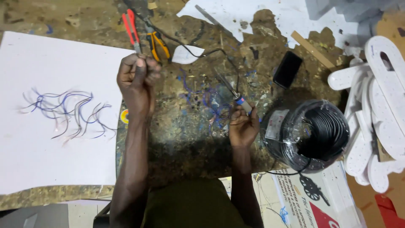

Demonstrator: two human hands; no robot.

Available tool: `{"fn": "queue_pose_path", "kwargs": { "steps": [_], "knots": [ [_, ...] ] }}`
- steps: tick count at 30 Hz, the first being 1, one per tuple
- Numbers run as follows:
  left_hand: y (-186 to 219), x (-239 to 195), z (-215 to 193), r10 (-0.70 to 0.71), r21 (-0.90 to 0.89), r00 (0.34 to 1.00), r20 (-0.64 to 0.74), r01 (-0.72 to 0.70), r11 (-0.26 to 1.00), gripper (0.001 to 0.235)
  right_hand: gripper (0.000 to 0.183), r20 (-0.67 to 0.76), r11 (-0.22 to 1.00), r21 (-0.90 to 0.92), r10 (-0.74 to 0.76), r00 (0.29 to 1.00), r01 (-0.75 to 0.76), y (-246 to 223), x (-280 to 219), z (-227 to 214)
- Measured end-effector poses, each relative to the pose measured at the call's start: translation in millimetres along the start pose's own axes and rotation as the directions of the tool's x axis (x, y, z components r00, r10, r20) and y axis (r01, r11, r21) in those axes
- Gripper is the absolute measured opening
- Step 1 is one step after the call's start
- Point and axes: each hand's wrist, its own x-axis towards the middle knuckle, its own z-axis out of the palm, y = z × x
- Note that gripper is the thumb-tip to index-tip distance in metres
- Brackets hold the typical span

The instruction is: Soldering electrical wire connections on a workbench in a sign shop fabrication area.

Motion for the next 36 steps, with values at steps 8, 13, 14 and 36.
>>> {"fn": "queue_pose_path", "kwargs": {
  "steps": [8, 13, 14, 36],
  "knots": [
    [45.9, -42.2, -97.2, -0.017, 0.537, 0.988, -0.155, 0.099, 0.838, 0.004, 0.029, 0.013, 0.995, -0.100, 0.027, 1.000, -0.025, 55.8, -21.5, -11.6],
    [26.1, -54.5, -155.2, -0.009, 0.897, 0.968, 0.250, -0.229, 0.378, 0.001, 0.029, -0.055, 0.944, -0.325, 0.039, 0.998, -0.055, 87.6, -24.4, -20.5],
    [16.6, -52.0, -162.3, -0.022, 0.921, 0.943, 0.332, -0.319, 0.225, 0.002, 0.029, -0.039, 0.932, -0.357, 0.046, 0.998, -0.057, 94.1, -21.4, -26.8],
    [-9.9, -49.0, -174.6, -0.195, 0.900, 0.908, 0.371, -0.404, -0.167, 0.013, 0.026, 0.098, 0.743, -0.669, 0.052, 0.994, 0.027, 140.0, -32.4, -47.0]
  ]
}}
